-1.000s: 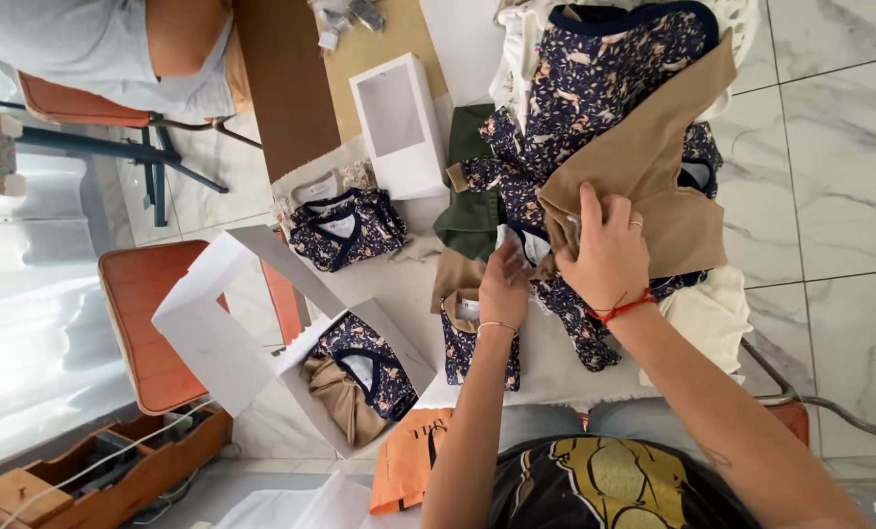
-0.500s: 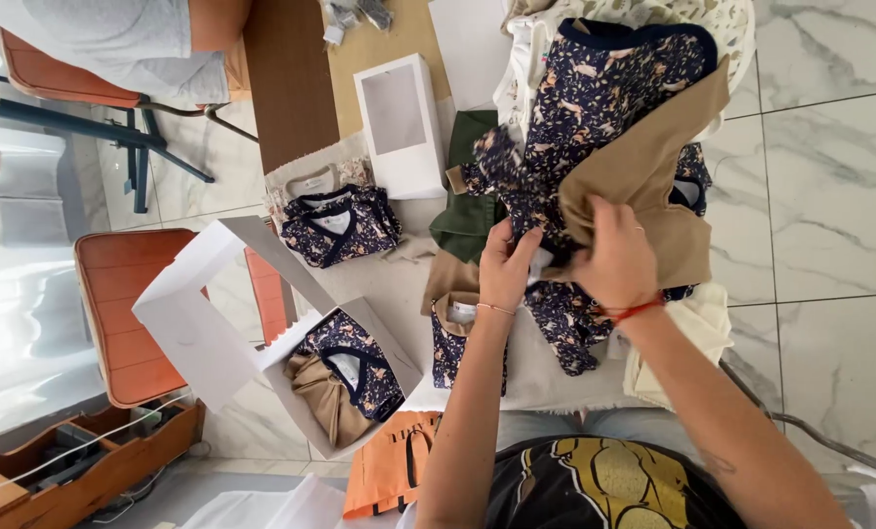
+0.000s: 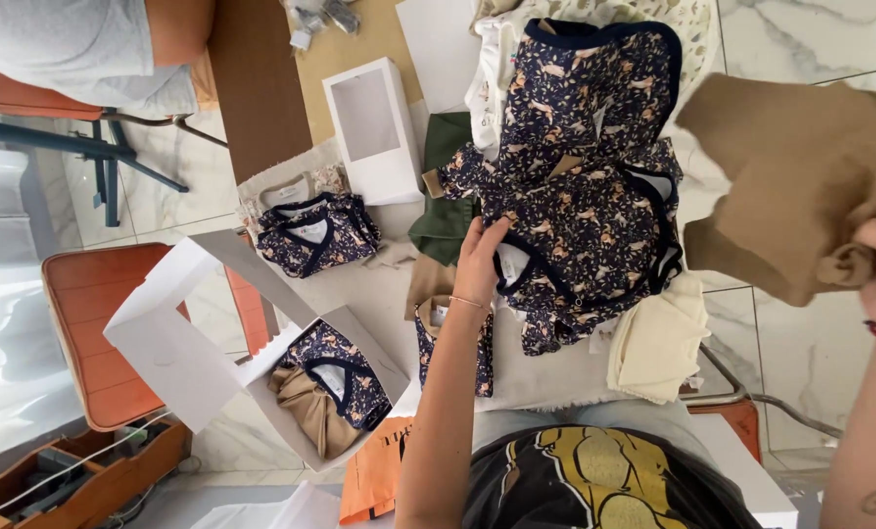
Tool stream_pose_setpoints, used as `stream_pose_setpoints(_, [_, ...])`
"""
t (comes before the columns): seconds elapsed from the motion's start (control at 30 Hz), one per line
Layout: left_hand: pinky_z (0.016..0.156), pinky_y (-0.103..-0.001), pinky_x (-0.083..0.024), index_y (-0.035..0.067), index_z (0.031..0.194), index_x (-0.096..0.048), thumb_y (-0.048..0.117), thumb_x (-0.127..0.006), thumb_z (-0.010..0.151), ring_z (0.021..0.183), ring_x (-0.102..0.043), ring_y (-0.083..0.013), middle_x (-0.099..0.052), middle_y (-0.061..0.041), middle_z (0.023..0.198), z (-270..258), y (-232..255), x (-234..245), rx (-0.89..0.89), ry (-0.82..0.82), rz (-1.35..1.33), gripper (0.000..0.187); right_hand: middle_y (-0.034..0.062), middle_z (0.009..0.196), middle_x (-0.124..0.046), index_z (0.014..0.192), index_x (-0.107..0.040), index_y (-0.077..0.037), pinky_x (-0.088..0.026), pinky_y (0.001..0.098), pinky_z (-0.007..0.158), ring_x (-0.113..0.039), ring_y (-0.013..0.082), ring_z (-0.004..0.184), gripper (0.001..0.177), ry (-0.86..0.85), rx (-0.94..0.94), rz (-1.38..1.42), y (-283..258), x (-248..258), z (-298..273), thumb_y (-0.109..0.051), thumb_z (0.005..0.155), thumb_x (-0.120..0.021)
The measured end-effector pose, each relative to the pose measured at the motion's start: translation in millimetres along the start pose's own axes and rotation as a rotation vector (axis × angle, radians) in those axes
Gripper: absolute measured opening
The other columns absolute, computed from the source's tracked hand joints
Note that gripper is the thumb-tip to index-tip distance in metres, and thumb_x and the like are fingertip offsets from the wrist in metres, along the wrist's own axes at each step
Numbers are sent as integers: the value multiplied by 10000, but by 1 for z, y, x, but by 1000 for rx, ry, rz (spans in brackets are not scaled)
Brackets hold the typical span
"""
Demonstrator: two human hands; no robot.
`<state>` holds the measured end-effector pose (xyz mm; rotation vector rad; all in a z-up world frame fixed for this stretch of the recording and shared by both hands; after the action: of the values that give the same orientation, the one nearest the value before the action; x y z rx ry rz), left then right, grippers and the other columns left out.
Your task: Folding garments and packing them into white cardboard boxes
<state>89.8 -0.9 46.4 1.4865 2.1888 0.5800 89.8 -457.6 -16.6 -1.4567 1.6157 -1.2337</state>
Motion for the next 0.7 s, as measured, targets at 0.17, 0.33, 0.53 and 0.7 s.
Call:
stream_pose_setpoints(0.17, [784, -318, -438, 127, 1091, -454, 306, -470, 801, 939, -497, -179, -532, -56, 1040, -27, 22, -47, -241, -236, 44, 341, 101, 841, -457, 834, -386, -36, -356, 330, 659, -429, 182, 769, 127, -100, -24, -347, -106, -95, -38, 43, 750, -439])
stream_pose_setpoints(0.33, [1060, -476, -273, 176, 1281, -326, 324, -193, 937, 1288, -304, -346, -294, -183, 1396, -103, 29, -138, -546, -824, 417, 397, 67, 1182, -510, 1349, -146, -286, -427, 459, 889, -523, 288, 1035, 882, -399, -252, -718, -158, -236, -109, -415, 579, -558])
stream_pose_setpoints(0.53, [749, -313, -559, 170, 1106, -504, 445, -400, 791, 962, -568, -232, -551, -60, 1096, -44, -10, -97, -480, -586, 615, 431, 119, 1122, -514, 1243, -417, -95, -425, 392, 790, -500, 274, 957, 529, -17, -370, -392, -101, -134, -84, -128, 739, -575])
stream_pose_setpoints(0.7, [718, -332, -495, 41, 950, -483, 275, -757, 625, 812, -572, -250, -553, -110, 833, 37, -28, 33, -773, 331, 483, 485, -77, 1190, -498, 1220, -411, -303, -419, 281, 813, -498, 93, 1003, 376, 157, -144, -97, 33, 21, -31, -206, 861, -466])
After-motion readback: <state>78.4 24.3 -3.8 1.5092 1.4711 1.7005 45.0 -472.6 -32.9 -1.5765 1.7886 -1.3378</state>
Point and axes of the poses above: each hand's wrist, its own z-axis towards the middle knuckle, its own x-axis out of the back of the hand, y = z × x, the point moved 10 cm from there along z, towards the middle knuckle
